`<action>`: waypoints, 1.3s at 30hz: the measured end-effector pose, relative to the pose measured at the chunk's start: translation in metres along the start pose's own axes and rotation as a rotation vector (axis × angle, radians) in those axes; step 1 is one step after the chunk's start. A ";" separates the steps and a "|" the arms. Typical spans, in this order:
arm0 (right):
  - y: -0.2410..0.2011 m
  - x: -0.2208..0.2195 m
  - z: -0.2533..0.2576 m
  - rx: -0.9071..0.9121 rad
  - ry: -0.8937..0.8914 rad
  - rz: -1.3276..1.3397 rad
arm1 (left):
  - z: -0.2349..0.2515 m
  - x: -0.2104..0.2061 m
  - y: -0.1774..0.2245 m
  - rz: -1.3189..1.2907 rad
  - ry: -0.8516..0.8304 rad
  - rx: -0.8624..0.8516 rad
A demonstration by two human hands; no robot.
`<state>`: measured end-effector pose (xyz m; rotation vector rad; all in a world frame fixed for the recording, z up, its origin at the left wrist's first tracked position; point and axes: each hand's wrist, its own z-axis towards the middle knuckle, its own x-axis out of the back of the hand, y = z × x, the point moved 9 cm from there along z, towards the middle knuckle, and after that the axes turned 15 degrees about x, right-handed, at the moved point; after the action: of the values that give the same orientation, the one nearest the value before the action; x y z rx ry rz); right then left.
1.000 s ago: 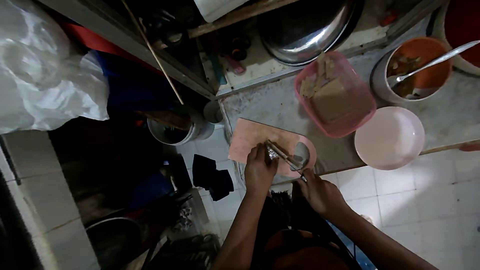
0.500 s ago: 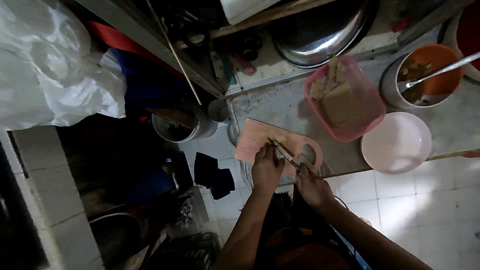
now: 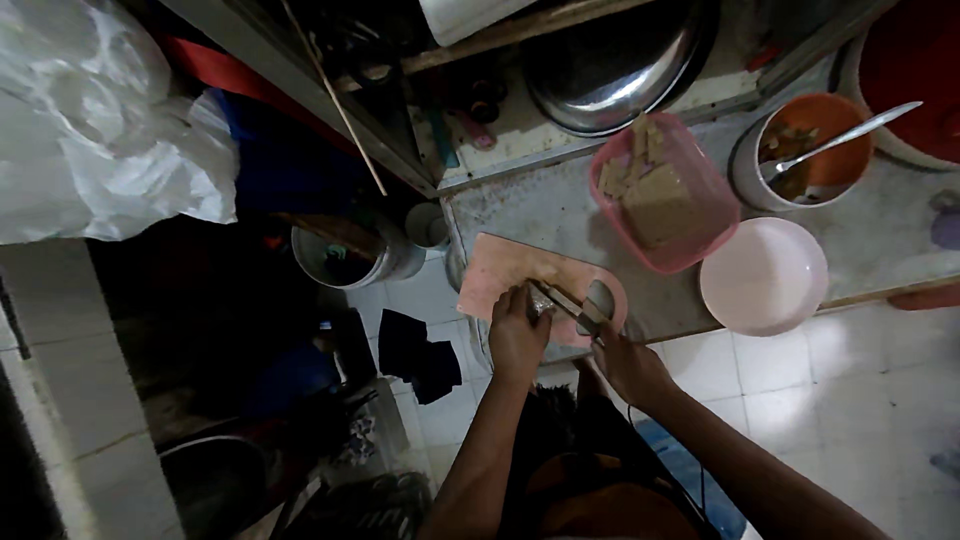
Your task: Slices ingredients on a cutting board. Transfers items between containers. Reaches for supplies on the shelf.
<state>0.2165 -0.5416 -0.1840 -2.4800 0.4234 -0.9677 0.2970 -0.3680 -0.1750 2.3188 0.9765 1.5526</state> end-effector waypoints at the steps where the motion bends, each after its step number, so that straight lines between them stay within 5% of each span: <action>1: -0.001 0.003 -0.001 -0.005 -0.028 0.015 | 0.000 0.001 -0.003 -0.027 -0.012 0.015; 12: -0.020 0.002 -0.023 0.061 0.095 -0.031 | -0.004 0.001 -0.009 -0.070 -0.042 -0.020; 26: -0.032 -0.014 0.020 -0.006 0.002 -0.019 | 0.003 0.000 -0.008 -0.082 -0.031 0.013; 39: -0.011 0.001 -0.007 -0.010 0.002 0.023 | 0.000 0.008 -0.016 -0.266 -0.048 0.145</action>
<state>0.2141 -0.5345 -0.1732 -2.4774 0.4581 -0.9617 0.2925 -0.3503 -0.1770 2.1935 1.3620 1.3560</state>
